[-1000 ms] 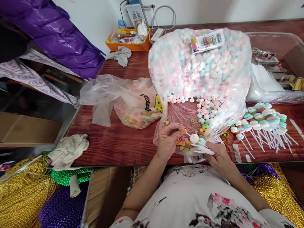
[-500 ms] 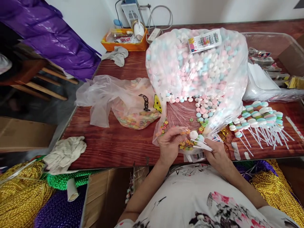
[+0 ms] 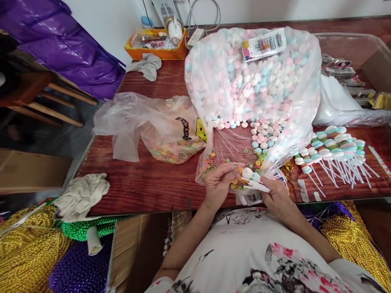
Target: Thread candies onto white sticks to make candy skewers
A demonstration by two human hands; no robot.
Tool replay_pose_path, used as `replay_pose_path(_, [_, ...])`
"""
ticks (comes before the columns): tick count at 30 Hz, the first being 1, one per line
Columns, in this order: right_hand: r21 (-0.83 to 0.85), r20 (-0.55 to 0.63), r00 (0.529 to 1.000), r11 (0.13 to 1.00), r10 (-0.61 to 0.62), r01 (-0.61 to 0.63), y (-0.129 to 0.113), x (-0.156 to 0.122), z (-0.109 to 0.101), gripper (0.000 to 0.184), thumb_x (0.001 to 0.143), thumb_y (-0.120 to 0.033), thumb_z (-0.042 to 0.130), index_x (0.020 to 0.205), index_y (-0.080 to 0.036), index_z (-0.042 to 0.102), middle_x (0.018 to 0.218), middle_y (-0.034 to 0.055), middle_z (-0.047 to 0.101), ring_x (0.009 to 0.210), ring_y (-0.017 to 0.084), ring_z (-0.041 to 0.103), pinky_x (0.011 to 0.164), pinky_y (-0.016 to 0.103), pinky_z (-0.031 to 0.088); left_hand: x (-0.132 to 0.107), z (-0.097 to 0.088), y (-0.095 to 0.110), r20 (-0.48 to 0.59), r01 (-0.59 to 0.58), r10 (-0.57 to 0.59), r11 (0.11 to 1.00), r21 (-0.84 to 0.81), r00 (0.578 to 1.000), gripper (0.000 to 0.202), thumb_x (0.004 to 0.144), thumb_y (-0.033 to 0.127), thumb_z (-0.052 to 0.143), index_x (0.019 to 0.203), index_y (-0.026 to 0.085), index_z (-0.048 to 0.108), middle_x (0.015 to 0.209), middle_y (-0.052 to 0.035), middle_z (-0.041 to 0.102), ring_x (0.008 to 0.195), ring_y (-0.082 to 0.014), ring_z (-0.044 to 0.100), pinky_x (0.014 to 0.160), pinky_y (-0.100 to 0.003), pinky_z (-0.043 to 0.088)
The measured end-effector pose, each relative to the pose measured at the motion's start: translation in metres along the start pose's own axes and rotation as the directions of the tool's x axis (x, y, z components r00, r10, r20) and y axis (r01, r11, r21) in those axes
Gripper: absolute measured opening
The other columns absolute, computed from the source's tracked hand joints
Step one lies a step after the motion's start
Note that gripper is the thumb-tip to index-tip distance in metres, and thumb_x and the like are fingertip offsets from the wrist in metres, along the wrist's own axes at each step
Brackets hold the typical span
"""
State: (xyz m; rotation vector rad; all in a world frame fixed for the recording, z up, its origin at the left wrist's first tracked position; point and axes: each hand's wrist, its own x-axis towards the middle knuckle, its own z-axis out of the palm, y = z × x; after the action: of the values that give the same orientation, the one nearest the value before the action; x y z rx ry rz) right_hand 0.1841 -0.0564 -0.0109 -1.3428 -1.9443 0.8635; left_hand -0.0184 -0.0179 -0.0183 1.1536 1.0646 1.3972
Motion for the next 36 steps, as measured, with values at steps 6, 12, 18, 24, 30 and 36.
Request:
replay_pose_path(6, [0.226,0.025,0.999,0.974,-0.032,0.025,-0.007,-0.001,-0.003,0.021,0.090,-0.009,0.045,0.079,-0.021,0.058,0.070,-0.0014,0.059,0.061,0.014,0.047,0.060,0.025,0.038,0.011,0.002,0.003,0.132,0.308,-0.280,0.899,-0.311,0.951,0.051,0.067,0.032,0.095,0.115,0.028,0.078,0.086,-0.0017,0.081,0.076,-0.0189,0.077,0.072,-0.031,0.063])
replay_pose_path(12, [0.353,0.080,0.995,0.931,0.064,-0.088,-0.004,-0.006,-0.008,0.032,0.102,-0.022,0.047,0.069,-0.021,0.051,0.065,-0.0023,0.051,0.062,0.014,0.045,0.061,0.026,0.037,0.013,0.008,0.017,0.258,0.372,-0.297,0.870,-0.324,0.919,0.019,0.070,0.032,0.092,0.083,0.021,0.084,0.101,-0.0078,0.079,0.093,-0.0216,0.075,0.078,-0.030,0.062])
replay_pose_path(18, [0.353,0.018,0.999,0.935,0.030,-0.035,-0.001,-0.012,-0.001,0.035,0.103,-0.023,0.047,0.067,-0.021,0.050,0.059,-0.0039,0.047,0.055,0.012,0.041,0.058,0.026,0.034,0.001,0.014,0.013,0.330,0.392,-0.304,0.887,-0.245,0.894,0.014,0.074,0.031,0.090,0.084,0.022,0.085,0.098,-0.0085,0.082,0.095,-0.0241,0.076,0.090,-0.037,0.061])
replay_pose_path(24, [0.336,-0.056,0.998,0.942,0.010,0.010,-0.010,-0.007,0.010,0.035,0.102,-0.022,0.045,0.068,-0.022,0.051,0.059,-0.0039,0.046,0.055,0.012,0.041,0.057,0.026,0.035,0.001,0.018,0.013,0.345,0.434,-0.348,0.875,-0.216,0.872,0.023,0.073,0.036,0.090,0.087,0.019,0.085,0.094,-0.0090,0.082,0.084,-0.0213,0.075,0.078,-0.031,0.060])
replay_pose_path(30, [0.309,0.078,0.997,0.951,-0.010,-0.015,-0.008,-0.001,-0.012,0.032,0.103,-0.023,0.043,0.081,-0.020,0.065,0.071,0.0010,0.060,0.065,0.015,0.050,0.066,0.027,0.044,0.017,0.022,0.030,0.333,0.510,-0.407,0.793,-0.334,0.850,0.027,0.069,0.038,0.092,0.087,0.020,0.084,0.089,-0.0071,0.081,0.076,-0.0182,0.074,0.073,-0.029,0.059])
replay_pose_path(36, [0.533,-0.210,0.937,0.836,0.281,-0.131,0.019,-0.021,-0.012,0.028,0.102,-0.039,0.058,0.084,-0.020,0.069,0.056,-0.0040,0.044,0.052,0.012,0.038,0.051,0.025,0.036,0.092,0.028,0.028,0.556,0.272,-0.343,0.939,0.209,0.757,0.050,0.085,0.060,0.073,0.106,0.016,0.078,0.101,-0.0147,0.078,0.095,-0.0291,0.074,0.083,-0.041,0.061])
